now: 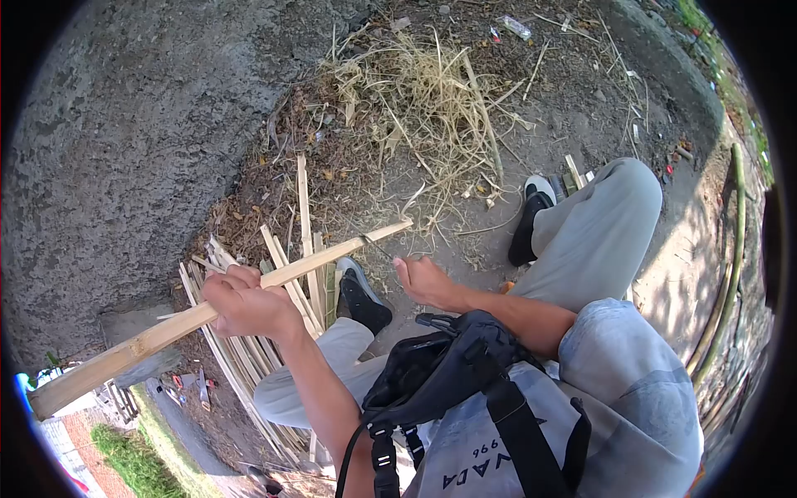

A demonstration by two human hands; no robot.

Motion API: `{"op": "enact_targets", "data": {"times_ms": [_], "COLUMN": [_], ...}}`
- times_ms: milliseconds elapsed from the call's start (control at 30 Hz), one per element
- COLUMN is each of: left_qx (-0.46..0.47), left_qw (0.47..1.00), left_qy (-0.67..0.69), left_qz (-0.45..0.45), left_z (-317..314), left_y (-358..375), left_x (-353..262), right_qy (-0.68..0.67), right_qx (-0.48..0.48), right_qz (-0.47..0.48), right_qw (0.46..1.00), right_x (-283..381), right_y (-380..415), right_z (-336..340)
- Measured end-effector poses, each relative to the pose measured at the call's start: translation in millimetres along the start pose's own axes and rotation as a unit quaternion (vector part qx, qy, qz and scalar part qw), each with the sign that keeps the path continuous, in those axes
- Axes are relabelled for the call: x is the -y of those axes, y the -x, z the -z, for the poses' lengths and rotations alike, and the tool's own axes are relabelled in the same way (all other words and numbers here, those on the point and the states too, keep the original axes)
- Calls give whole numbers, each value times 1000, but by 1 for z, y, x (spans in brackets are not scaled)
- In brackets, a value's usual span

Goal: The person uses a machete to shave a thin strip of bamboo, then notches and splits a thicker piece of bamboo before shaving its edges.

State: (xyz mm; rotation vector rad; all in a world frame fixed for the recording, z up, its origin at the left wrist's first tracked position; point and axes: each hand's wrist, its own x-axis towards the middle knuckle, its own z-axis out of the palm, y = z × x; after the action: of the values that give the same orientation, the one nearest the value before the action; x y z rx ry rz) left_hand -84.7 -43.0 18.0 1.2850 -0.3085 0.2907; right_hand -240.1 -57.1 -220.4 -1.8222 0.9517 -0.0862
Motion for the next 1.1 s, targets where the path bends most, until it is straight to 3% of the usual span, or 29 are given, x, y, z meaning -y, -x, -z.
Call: {"op": "enact_targets", "data": {"times_ms": [67, 133, 233, 333, 433, 533, 600, 700, 800, 867, 900, 1000, 1100], "left_qx": [7, 12, 0, 0, 21, 24, 21, 27, 4, 3, 7, -9, -11], "left_qw": [1000, 1000, 1000, 1000, 1000, 999, 1000, 999, 999, 999, 999, 999, 999], "left_qy": [2, 19, 18, 27, 18, -4, 6, 25, 39, 39, 38, 31, 32], "left_qz": [2, 12, -9, 0, -14, -33, -16, -10, -6, -3, -2, 8, 9], "left_z": [4, 10, 5, 0, 3, 3, 4, 0, -5, -5, -4, -5, 4], "left_y": [-5, -10, -4, 0, -3, -7, -10, -6, -1, -2, -3, -4, -8], "left_x": [1, 6, 5, 2, 8, 10, 11, 5, 4, 3, 3, 1, 4], "right_qy": [-5, 75, 28, 19, -35, -38, 11, -40, -223, -77, -2, 27, 16], "right_qx": [-32, 39, 98, 5, -51, -72, -38, 61, 42, -34, -71, -110, 120], "right_qz": [53, -113, -172, -108, 40, 89, -113, -281, -299, -109, -10, 18, -266], "right_qw": [998, 990, 980, 994, 997, 993, 993, 957, 927, 990, 997, 993, 957], "right_x": [-31, -119, -69, -41, 7, -34, -112, -111, -46, -19, -15, -42, -102], "right_y": [-5, -35, -33, -27, 1, -3, -28, -36, -29, -23, -19, -28, -42], "right_z": [-14, -45, 5, 2, -7, -20, -48, -22, -2, -13, -18, -37, -32]}}
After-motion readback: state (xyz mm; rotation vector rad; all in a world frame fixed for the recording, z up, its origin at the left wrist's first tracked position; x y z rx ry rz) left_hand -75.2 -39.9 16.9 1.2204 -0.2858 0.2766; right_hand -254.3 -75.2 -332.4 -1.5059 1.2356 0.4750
